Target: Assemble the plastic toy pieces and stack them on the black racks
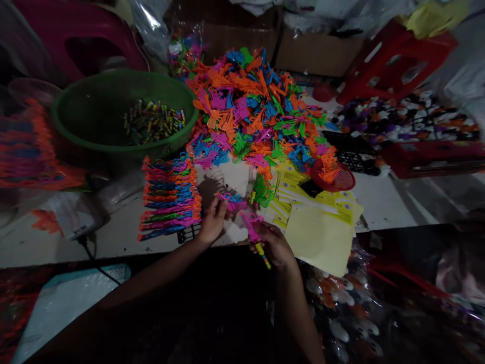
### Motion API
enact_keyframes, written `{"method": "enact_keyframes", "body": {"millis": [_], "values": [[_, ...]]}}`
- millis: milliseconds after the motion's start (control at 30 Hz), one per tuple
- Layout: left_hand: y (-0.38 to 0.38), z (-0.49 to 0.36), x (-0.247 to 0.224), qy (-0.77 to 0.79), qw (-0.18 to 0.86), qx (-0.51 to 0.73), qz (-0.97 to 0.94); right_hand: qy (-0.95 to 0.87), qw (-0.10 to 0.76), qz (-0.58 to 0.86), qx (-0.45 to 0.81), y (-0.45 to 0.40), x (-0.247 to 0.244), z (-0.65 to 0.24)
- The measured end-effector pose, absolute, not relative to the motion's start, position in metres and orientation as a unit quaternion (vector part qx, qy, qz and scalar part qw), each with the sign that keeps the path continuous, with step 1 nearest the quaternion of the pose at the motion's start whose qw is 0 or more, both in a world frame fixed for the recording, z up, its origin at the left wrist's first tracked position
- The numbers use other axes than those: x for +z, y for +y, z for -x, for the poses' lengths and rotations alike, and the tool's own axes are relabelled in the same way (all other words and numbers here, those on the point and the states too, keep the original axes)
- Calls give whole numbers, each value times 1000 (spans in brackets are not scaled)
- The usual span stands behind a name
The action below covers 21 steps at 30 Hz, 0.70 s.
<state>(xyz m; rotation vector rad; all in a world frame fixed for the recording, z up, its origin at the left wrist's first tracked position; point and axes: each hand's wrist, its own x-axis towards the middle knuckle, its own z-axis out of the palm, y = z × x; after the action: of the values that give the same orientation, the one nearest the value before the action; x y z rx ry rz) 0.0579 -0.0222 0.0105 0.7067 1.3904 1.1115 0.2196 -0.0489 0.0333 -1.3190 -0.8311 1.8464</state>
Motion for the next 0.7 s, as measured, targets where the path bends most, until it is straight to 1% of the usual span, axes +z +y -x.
{"method": "enact_keyframes", "body": {"millis": [67,133,200,233,333,400,467,533,567,600,667,700], "values": [[-21,-58,13,581,582,498,-276,-311,445,514,664,-45,32,-217],[-26,-60,16,555,580,520,-293,-306,529,512,604,-41,28,-209],[-37,-60,19,529,576,526,-334,-330,564,510,559,-41,24,-196],[-43,-59,21,520,578,519,-355,-354,561,514,544,-43,22,-190],[-60,-51,24,511,584,475,-415,-459,500,525,512,-50,18,-177],[-70,-42,26,524,571,445,-449,-529,455,507,506,-52,20,-177],[-81,-30,28,531,555,431,-474,-571,434,489,496,-47,25,-183],[-95,-16,29,507,559,424,-501,-599,410,535,433,-34,31,-188],[-103,-8,30,487,567,419,-515,-613,382,584,370,-25,33,-188],[-112,1,29,472,571,416,-528,-624,338,641,292,-15,35,-188],[-129,19,26,478,561,416,-534,-636,201,730,148,5,37,-183],[-136,28,23,491,554,418,-526,-636,129,754,104,14,37,-180]]}}
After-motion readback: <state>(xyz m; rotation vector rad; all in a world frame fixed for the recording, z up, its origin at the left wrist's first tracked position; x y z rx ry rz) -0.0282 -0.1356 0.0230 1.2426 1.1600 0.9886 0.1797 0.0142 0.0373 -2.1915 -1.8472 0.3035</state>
